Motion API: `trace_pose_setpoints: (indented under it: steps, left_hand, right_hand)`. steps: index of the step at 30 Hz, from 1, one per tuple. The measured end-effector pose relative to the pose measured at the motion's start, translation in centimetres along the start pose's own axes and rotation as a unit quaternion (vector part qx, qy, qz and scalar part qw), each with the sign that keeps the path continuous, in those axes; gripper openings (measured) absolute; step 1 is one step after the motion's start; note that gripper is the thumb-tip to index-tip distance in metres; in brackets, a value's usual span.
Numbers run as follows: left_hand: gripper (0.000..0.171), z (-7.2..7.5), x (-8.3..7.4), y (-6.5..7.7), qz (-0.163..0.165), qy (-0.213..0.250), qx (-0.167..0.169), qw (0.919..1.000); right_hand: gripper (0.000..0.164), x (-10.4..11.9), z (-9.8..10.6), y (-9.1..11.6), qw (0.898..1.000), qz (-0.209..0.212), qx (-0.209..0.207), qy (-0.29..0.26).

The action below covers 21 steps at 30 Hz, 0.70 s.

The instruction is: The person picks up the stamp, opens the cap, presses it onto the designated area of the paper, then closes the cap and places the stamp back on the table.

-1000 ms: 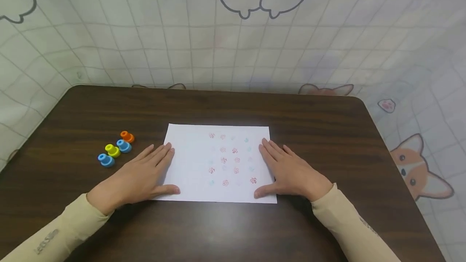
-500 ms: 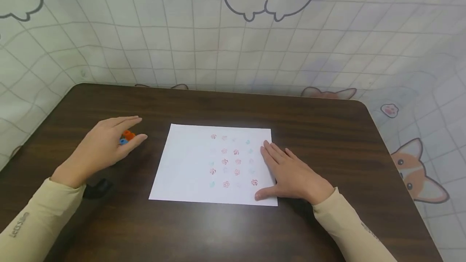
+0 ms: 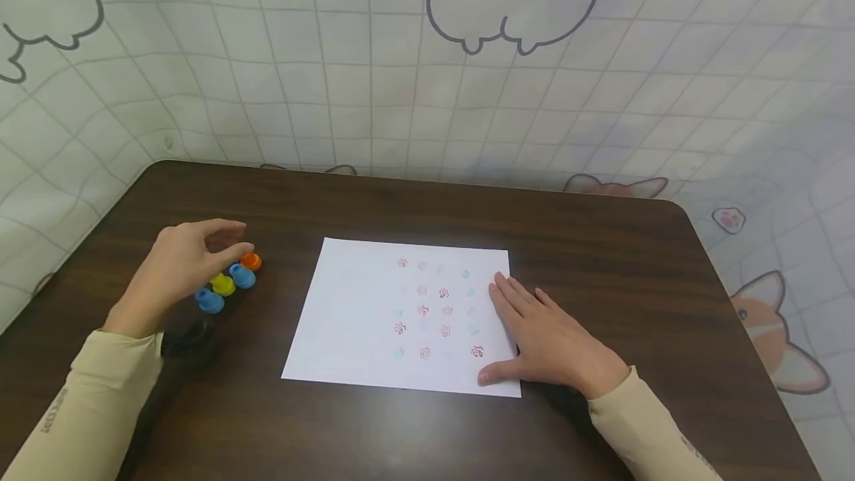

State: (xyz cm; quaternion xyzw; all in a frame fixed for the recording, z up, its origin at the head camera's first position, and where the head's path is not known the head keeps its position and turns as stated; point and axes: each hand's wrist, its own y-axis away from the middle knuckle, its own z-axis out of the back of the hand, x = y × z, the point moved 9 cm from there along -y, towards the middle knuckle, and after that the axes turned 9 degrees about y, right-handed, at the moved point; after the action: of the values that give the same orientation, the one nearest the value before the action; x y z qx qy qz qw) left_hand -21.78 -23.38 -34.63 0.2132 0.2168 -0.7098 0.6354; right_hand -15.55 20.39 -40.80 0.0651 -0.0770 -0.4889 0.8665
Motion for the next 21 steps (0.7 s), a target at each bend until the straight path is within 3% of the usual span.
trace_pose_setpoints:
  steps: [6, 21]
  left_hand:
    - [0.048, -0.9, 0.5, -0.2, 0.016, 0.005, 0.006, 0.9998]
    - [0.039, -0.9, 1.2, -0.1, 0.025, 0.011, -0.008, 0.9996]
  right_hand:
    - [0.133, 0.0, -0.1, 0.4, 1.0, 0.001, -0.004, 0.006]
    - [0.133, 0.1, 0.0, 0.4, 1.0, -0.001, -0.01, 0.003]
